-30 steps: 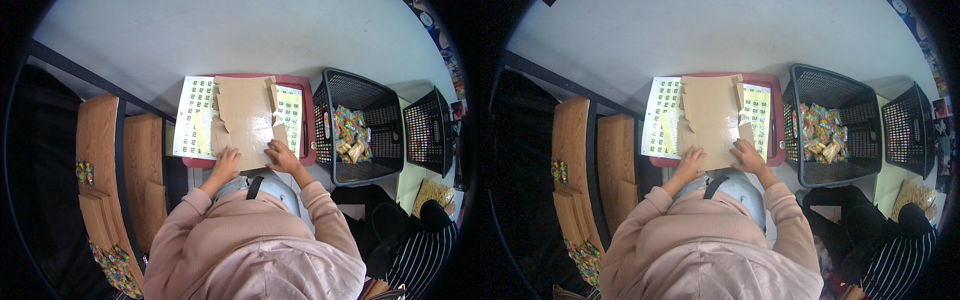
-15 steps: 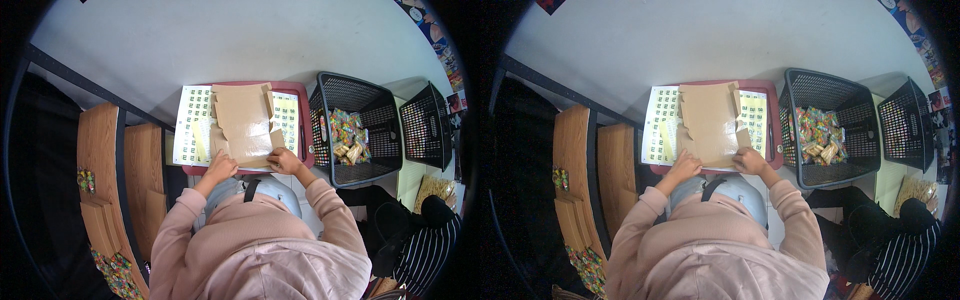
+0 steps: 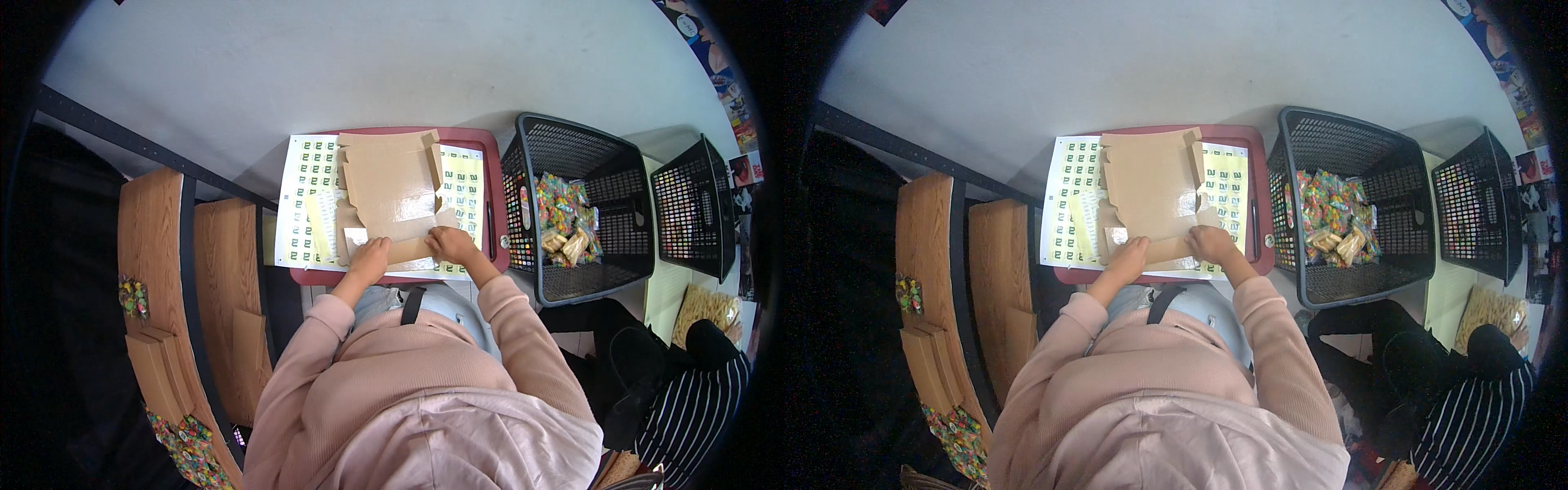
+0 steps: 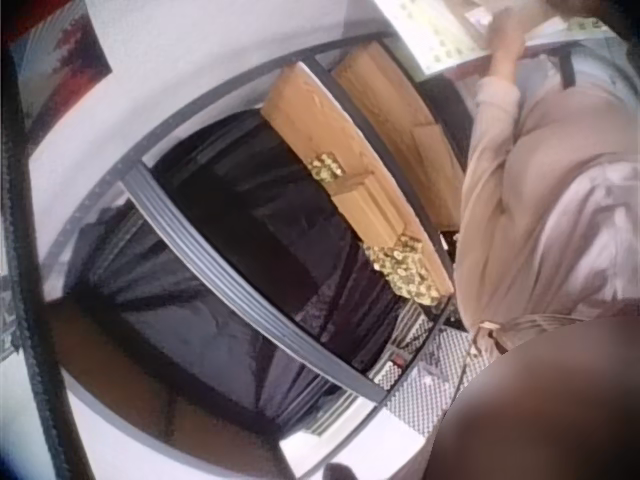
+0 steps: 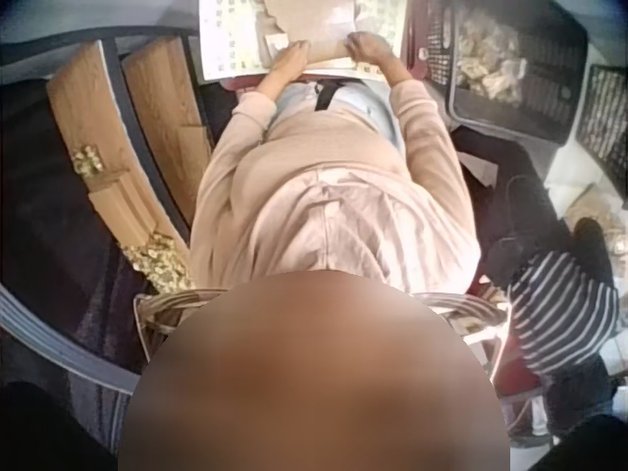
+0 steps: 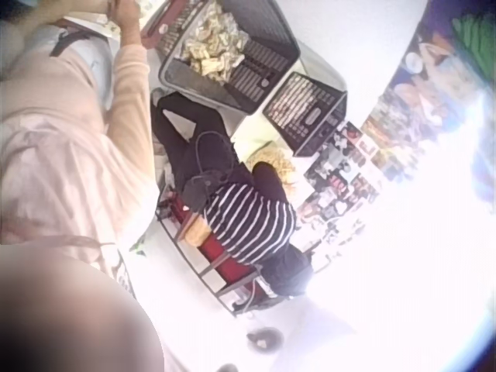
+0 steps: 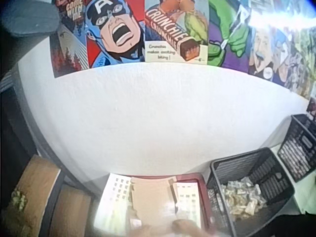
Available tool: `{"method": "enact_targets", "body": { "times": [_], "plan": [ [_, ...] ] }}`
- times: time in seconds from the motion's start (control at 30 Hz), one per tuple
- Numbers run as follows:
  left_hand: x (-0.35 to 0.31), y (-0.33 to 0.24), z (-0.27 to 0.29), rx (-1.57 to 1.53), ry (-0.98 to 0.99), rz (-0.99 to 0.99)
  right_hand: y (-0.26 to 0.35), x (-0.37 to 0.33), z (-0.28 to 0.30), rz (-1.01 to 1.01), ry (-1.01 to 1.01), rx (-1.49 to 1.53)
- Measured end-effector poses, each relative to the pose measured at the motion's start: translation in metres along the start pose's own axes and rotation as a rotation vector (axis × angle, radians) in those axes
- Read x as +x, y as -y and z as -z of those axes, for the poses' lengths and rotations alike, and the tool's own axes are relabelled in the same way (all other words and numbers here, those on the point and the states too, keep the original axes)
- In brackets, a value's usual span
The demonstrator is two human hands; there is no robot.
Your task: The person folds a flat cardboard sheet into a small box, tucks flaps, and secures edges. They then place a small bag of colorful candies into the finished box.
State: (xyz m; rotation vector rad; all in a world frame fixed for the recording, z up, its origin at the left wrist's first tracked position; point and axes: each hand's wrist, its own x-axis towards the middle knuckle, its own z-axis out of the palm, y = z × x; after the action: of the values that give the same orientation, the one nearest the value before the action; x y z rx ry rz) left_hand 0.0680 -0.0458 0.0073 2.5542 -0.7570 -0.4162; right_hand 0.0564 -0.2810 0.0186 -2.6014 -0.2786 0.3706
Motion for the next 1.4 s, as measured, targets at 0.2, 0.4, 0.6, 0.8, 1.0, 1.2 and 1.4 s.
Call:
{"method": "enact_targets", "body": {
  "times": [0.2,0.4,0.6,0.8,1.0,1.2,1.4],
  "plan": [
    [-0.002,-0.005,-0.002,0.021,-0.085,-0.026,0.008,-0.008,-0.015,-0.025,-0.126,-0.168],
    [0.001,-0.006,-0.005,0.194,-0.038,-0.013,0.007,-0.007,-0.033,0.093,-0.302,-0.270],
    [0.004,0.006,-0.010,0.054,-0.017,-0.091,0.026,0.000,-0.044,-0.039,-0.249,-0.183],
    [0.004,-0.001,-0.007,0.112,-0.023,-0.030,0.030,0.002,-0.042,-0.090,-0.152,-0.193],
    [0.007,-0.001,-0.008,0.133,0.012,0.000,0.030,0.004,-0.047,-0.123,-0.144,-0.254],
    [0.005,-0.002,-0.011,0.207,0.044,0.029,0.029,0.003,-0.050,-0.124,-0.117,-0.264],
    [0.004,-0.007,0.007,0.169,0.189,0.024,0.032,0.005,-0.040,-0.110,-0.110,-0.252]
  ]
}}
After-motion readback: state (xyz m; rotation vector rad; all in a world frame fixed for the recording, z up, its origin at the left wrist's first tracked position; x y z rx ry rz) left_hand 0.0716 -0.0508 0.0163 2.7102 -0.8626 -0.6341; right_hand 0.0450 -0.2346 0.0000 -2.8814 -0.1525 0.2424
